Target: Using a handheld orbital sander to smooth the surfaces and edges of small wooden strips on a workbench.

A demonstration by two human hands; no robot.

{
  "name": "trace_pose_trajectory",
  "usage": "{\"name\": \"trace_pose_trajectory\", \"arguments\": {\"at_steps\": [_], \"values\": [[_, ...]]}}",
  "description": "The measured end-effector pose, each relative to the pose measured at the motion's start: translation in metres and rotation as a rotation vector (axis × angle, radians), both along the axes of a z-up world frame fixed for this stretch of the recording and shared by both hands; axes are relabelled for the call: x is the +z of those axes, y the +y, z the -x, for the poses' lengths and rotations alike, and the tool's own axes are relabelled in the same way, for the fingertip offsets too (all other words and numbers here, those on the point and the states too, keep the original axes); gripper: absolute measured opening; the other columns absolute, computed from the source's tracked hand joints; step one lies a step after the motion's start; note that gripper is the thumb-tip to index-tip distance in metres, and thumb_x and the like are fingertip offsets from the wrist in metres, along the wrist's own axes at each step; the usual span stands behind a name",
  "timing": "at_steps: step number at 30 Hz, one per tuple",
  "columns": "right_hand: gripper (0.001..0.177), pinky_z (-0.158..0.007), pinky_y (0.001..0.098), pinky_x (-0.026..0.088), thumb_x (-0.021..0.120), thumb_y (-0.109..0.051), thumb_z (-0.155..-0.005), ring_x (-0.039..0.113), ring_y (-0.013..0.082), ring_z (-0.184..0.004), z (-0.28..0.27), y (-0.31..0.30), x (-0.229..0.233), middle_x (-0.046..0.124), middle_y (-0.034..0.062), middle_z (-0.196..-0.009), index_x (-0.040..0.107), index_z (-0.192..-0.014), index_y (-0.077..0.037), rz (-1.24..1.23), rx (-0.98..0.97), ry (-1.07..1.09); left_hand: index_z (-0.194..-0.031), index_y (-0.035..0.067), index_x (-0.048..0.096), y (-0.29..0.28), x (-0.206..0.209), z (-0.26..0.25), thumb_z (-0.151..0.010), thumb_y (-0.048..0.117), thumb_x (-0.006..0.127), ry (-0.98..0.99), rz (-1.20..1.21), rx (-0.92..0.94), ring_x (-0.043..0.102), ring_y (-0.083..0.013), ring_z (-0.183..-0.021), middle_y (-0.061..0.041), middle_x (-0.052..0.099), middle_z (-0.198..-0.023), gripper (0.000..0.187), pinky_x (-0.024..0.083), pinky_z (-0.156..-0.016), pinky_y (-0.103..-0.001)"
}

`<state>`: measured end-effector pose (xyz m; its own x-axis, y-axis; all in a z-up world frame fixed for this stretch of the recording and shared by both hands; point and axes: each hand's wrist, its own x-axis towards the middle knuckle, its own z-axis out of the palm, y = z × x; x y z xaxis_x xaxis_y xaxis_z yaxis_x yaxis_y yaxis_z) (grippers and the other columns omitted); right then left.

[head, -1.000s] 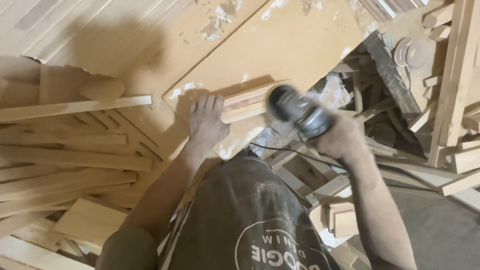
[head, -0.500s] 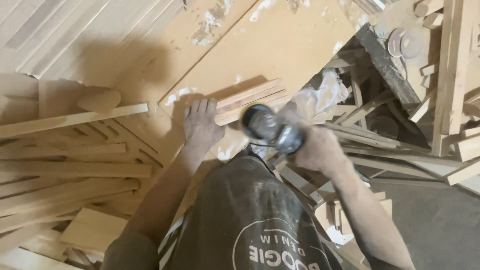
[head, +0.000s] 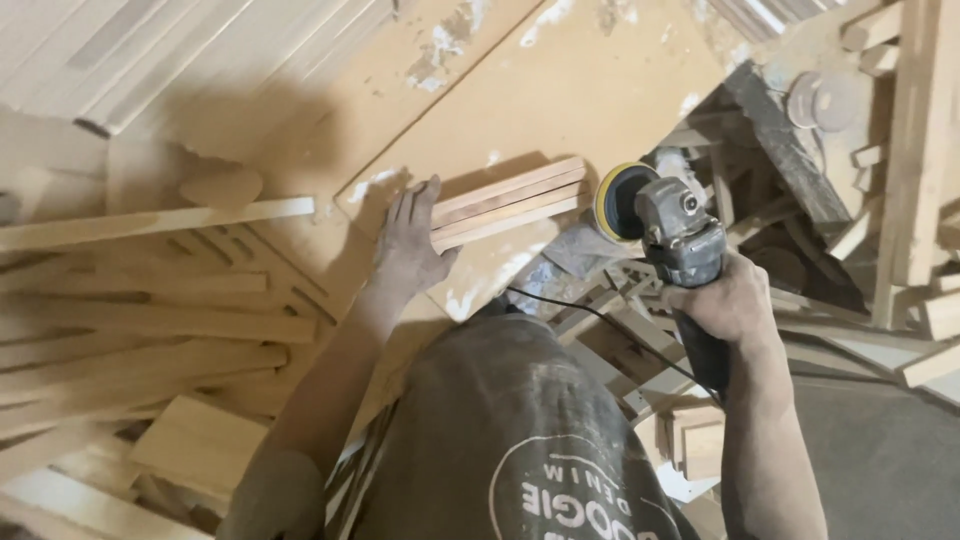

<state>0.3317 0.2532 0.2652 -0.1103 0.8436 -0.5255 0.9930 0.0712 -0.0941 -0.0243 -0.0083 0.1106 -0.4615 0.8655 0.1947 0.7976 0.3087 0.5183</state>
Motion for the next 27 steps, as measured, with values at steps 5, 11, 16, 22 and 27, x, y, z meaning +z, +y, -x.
{"name": "trace_pose_trajectory", "arguments": {"at_steps": [5, 11, 16, 22, 27], "values": [[0.071, -0.096, 0.0596, 0.061, 0.102, -0.041, -0.057, 0.075, 0.0407, -0.125, 0.043, -0.019, 0.011, 0.084, 0.0178, -0.113, 0.081, -0.121, -0.017, 0.051, 0.101, 0.013, -0.154, 0.005, 0.059, -0.028, -0.104, 0.012, -0.055, 0.024, 0.111, -0.563, -0.201, 0.095, 0.052, -0.0438, -0.149, -0.02, 0.053, -0.15, 0.113, 0.039, -0.131, -0.049], [0.076, -0.114, 0.0591, 0.057, 0.099, -0.041, -0.065, 0.07, 0.0434, -0.138, 0.133, -0.058, 0.047, 0.082, 0.0242, -0.13, 0.079, -0.131, -0.01, 0.143, 0.246, -0.08, -0.159, 0.042, 0.051, -0.021, -0.086, 0.011, -0.071, 0.042, 0.103, -0.777, 0.319, 0.254, 0.066, -0.0375, -0.146, -0.011, 0.07, -0.154, 0.102, 0.053, -0.124, -0.048], [0.075, -0.112, 0.0566, 0.06, 0.098, -0.047, -0.064, 0.074, 0.04, -0.134, 0.182, -0.093, 0.041, 0.084, 0.0208, -0.126, 0.082, -0.129, -0.014, 0.174, 0.416, -0.185, -0.155, 0.046, 0.05, -0.02, -0.101, 0.009, -0.071, 0.048, 0.102, -0.762, 0.304, 0.234, 0.07, -0.0383, -0.143, -0.013, 0.075, -0.147, 0.099, 0.055, -0.119, -0.05], [0.074, -0.11, 0.0564, 0.061, 0.092, -0.043, -0.067, 0.078, 0.0381, -0.127, 0.244, -0.132, 0.042, 0.086, 0.015, -0.121, 0.076, -0.135, -0.021, 0.166, 0.702, -0.063, -0.146, 0.035, 0.063, -0.01, -0.123, 0.01, -0.074, 0.035, 0.095, -0.76, 0.163, 0.201, 0.076, -0.0402, -0.129, -0.013, 0.081, -0.13, 0.078, 0.061, -0.11, -0.05], [0.07, -0.109, 0.0529, 0.063, 0.093, -0.047, -0.064, 0.079, 0.0359, -0.128, 0.212, -0.086, 0.036, 0.088, 0.0129, -0.119, 0.079, -0.129, -0.025, 0.103, 0.707, -0.24, -0.165, 0.038, 0.048, -0.015, -0.089, 0.018, -0.073, 0.046, 0.101, -0.795, 0.244, 0.179, 0.066, -0.0429, -0.147, -0.017, 0.07, -0.155, 0.106, 0.055, -0.123, -0.052]]}}
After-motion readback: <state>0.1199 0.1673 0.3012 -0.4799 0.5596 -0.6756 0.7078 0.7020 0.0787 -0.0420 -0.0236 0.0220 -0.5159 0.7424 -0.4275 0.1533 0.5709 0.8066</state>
